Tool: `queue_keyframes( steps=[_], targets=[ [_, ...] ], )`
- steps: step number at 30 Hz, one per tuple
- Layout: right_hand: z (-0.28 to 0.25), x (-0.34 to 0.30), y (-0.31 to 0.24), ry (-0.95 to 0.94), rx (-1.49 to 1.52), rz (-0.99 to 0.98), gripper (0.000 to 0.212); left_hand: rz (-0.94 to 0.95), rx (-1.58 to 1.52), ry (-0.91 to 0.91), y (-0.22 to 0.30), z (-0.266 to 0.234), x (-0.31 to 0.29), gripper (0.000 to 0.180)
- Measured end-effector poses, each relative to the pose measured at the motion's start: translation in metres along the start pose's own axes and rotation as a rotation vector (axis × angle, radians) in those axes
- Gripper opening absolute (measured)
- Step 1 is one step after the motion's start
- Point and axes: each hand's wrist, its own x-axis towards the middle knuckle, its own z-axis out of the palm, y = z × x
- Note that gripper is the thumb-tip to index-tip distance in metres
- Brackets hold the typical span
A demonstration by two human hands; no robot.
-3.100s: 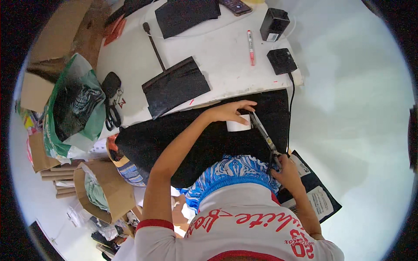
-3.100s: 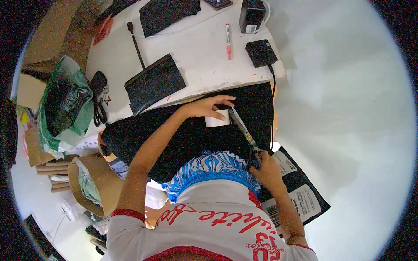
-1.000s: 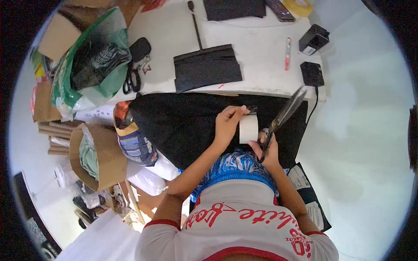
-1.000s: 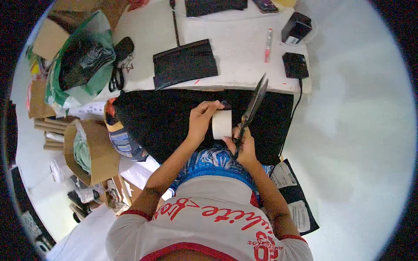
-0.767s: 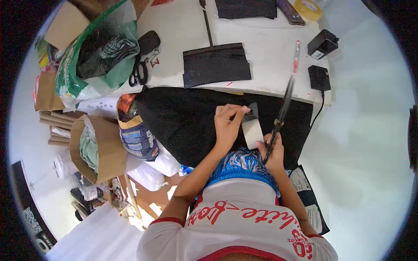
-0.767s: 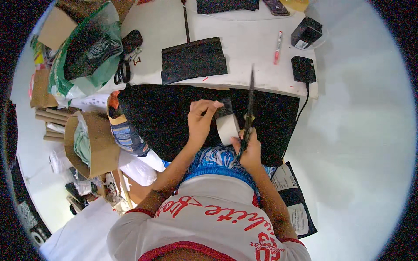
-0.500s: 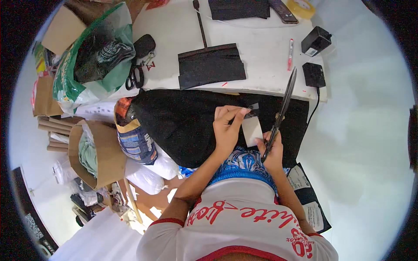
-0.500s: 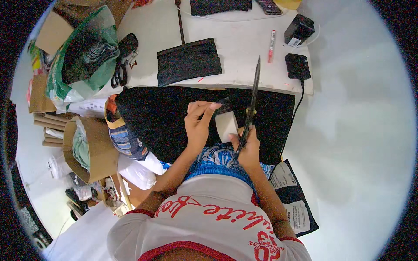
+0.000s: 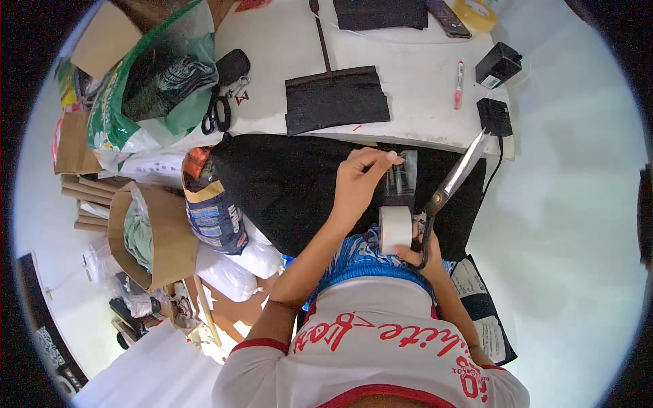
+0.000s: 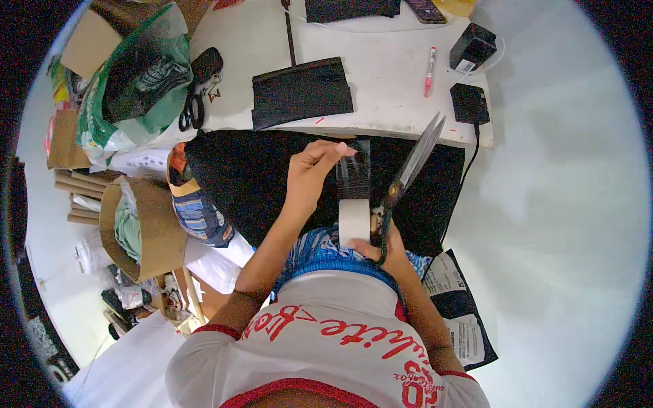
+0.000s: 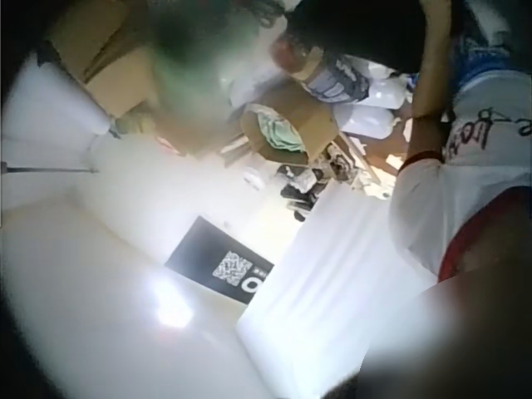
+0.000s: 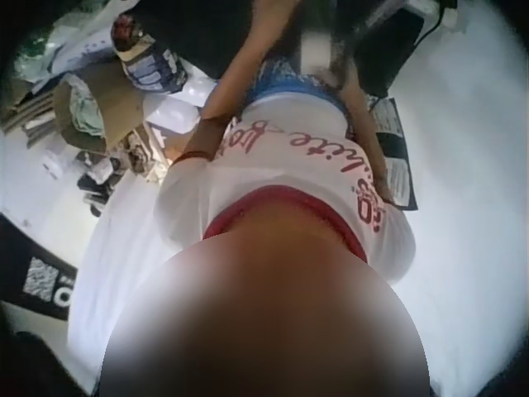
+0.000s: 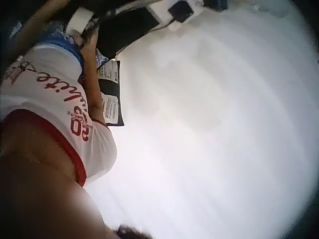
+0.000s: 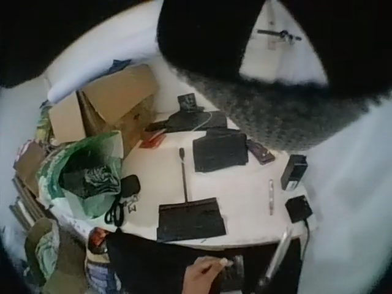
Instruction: Fold black fabric sheets and secure them with tape on a workbench.
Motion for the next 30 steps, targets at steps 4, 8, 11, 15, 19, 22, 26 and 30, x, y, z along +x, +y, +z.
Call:
queue_keyframes(
  steps=[4, 8, 11, 15, 19, 22, 26, 30],
  targets=[
    [0.005, -0.006, 0.008, -0.102, 0.018, 0.049, 0.039, 0.019, -0.113, 0.031, 0.006, -0.012, 0.002, 0.014],
    [0.005, -0.001, 0.011, 0.007, -0.178, -0.037, 0.038, 0.094, -0.059, 0.152, 0.006, -0.019, -0.005, 0.013],
    [0.004, 0.012, 0.011, 0.146, -0.365, -0.103, 0.038, 0.136, -0.162, 0.305, 0.019, -0.012, -0.014, 0.013],
    [0.001, 0.010, 0.020, 0.166, -0.252, -0.086, 0.038, 0.320, 0.207, 0.262, 0.030, -0.018, -0.011, 0.016],
    [-0.002, -0.004, 0.021, -0.035, -0.177, -0.023, 0.045, 0.214, -0.018, 0.185, 0.022, -0.028, 0.009, 0.016],
    [0.007, -0.001, 0.003, -0.204, -0.257, -0.052, 0.048, 0.156, -0.021, 0.179, 0.016, -0.024, 0.012, 0.016],
    [0.001, -0.003, 0.009, -0.051, -0.225, 0.020, 0.043, 0.170, -0.066, 0.235, 0.025, -0.027, 0.008, 0.016],
    [-0.002, 0.007, 0.013, 0.068, -0.341, 0.065, 0.043, 0.225, 0.030, 0.351, 0.052, -0.027, -0.014, 0.016]
  ],
)
